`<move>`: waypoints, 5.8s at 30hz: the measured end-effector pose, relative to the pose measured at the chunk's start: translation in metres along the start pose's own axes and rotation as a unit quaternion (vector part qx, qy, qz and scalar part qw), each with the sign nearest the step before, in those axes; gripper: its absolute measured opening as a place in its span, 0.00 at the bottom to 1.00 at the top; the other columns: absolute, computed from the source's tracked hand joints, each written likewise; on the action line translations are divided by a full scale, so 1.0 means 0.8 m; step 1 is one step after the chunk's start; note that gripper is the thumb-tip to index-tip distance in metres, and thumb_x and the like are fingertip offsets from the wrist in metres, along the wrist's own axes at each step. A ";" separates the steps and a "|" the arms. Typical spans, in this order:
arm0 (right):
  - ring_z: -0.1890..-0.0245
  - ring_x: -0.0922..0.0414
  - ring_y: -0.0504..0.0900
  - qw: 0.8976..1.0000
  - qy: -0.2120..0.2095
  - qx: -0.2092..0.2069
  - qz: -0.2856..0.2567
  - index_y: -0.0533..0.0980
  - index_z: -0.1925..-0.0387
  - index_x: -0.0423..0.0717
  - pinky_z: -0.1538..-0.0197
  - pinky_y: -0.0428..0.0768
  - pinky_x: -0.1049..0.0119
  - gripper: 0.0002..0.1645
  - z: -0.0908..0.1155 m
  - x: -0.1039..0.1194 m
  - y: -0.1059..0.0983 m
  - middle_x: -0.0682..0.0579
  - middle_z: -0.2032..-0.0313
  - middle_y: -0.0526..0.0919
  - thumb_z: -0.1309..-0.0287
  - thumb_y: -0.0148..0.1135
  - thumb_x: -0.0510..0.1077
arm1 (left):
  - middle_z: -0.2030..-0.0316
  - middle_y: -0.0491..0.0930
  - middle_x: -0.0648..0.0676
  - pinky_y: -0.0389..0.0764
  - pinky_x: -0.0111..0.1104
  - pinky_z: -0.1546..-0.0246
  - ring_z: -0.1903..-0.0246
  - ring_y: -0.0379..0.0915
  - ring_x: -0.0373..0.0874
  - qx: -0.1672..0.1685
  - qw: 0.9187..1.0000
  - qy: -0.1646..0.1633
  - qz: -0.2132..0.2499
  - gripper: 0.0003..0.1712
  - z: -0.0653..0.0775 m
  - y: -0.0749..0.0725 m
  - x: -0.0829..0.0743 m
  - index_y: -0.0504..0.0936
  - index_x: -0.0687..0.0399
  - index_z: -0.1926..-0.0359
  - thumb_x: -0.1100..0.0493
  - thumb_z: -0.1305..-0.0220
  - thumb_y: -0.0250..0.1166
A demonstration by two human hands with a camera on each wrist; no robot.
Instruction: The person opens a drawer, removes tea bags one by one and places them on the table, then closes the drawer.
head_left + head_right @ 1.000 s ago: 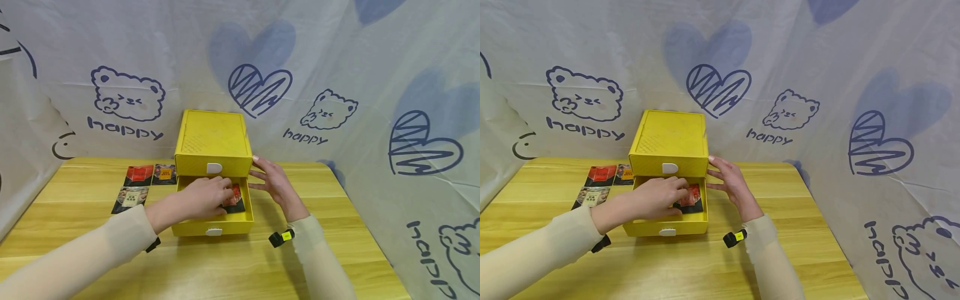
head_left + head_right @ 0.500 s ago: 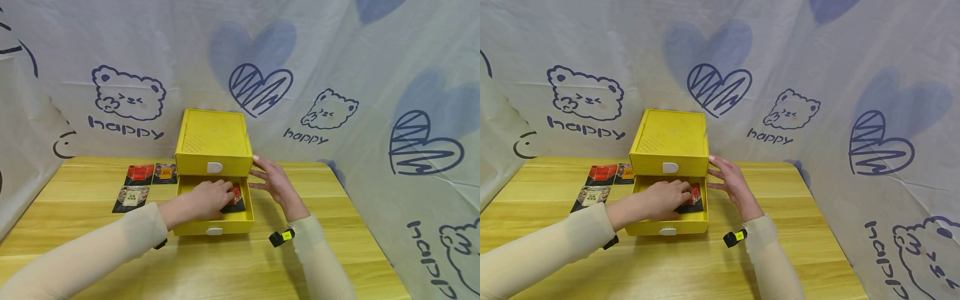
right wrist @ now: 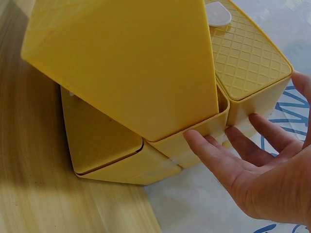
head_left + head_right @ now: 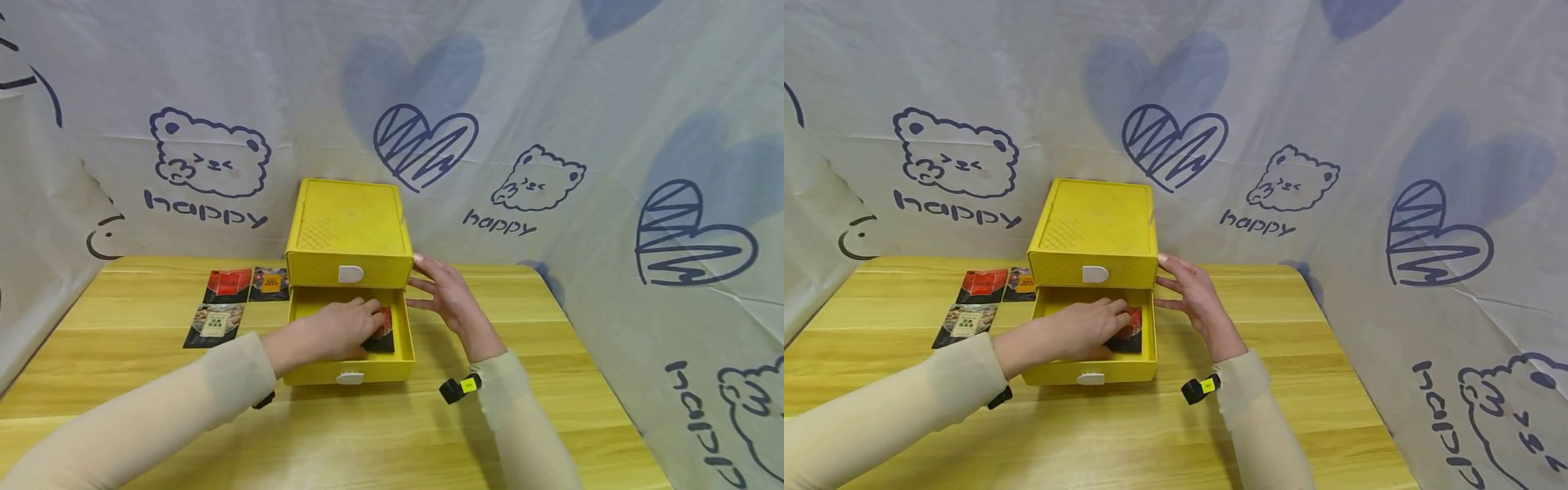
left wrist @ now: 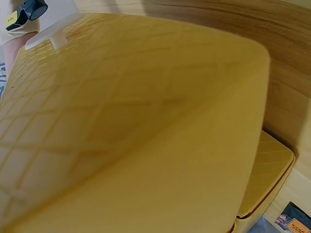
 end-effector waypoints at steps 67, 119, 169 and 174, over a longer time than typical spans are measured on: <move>0.42 0.48 0.74 1.000 0.006 -0.004 0.003 0.72 0.41 0.50 0.50 0.79 0.48 0.40 0.000 -0.003 0.000 0.52 0.39 0.72 0.51 0.65 0.66 | 0.57 0.81 0.41 0.80 0.31 0.68 0.60 0.78 0.37 -0.237 0.966 -0.027 0.101 0.16 0.072 -0.015 0.030 0.82 0.42 0.53 0.64 0.40 0.60; 0.42 0.49 0.74 1.000 0.011 -0.012 0.019 0.73 0.41 0.51 0.51 0.80 0.49 0.43 0.000 0.002 0.001 0.53 0.40 0.72 0.55 0.66 0.69 | 0.51 0.80 0.52 0.79 0.46 0.77 0.55 0.78 0.52 -0.502 0.844 -0.177 0.067 0.20 0.175 -0.004 0.093 0.80 0.54 0.48 0.68 0.43 0.63; 0.42 0.48 0.74 1.000 0.004 -0.010 0.010 0.73 0.42 0.49 0.50 0.79 0.48 0.39 -0.001 -0.001 0.001 0.53 0.40 0.73 0.50 0.65 0.67 | 0.44 0.74 0.66 0.81 0.51 0.62 0.52 0.75 0.64 -0.141 0.963 -0.221 0.055 0.31 0.130 0.118 0.137 0.74 0.65 0.42 0.82 0.50 0.54; 0.42 0.48 0.74 1.000 0.003 -0.007 0.005 0.72 0.42 0.48 0.49 0.78 0.48 0.39 -0.001 -0.002 0.001 0.52 0.40 0.72 0.49 0.64 0.65 | 0.42 0.72 0.65 0.81 0.51 0.67 0.51 0.73 0.67 -0.118 0.966 -0.219 0.069 0.32 0.129 0.124 0.138 0.73 0.64 0.40 0.82 0.49 0.53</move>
Point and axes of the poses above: each hand's wrist, its own z-axis away from the middle knuckle, its own y-axis out of the palm, x = y × z, the point moved 1 cm from there along -z, towards the middle knuckle
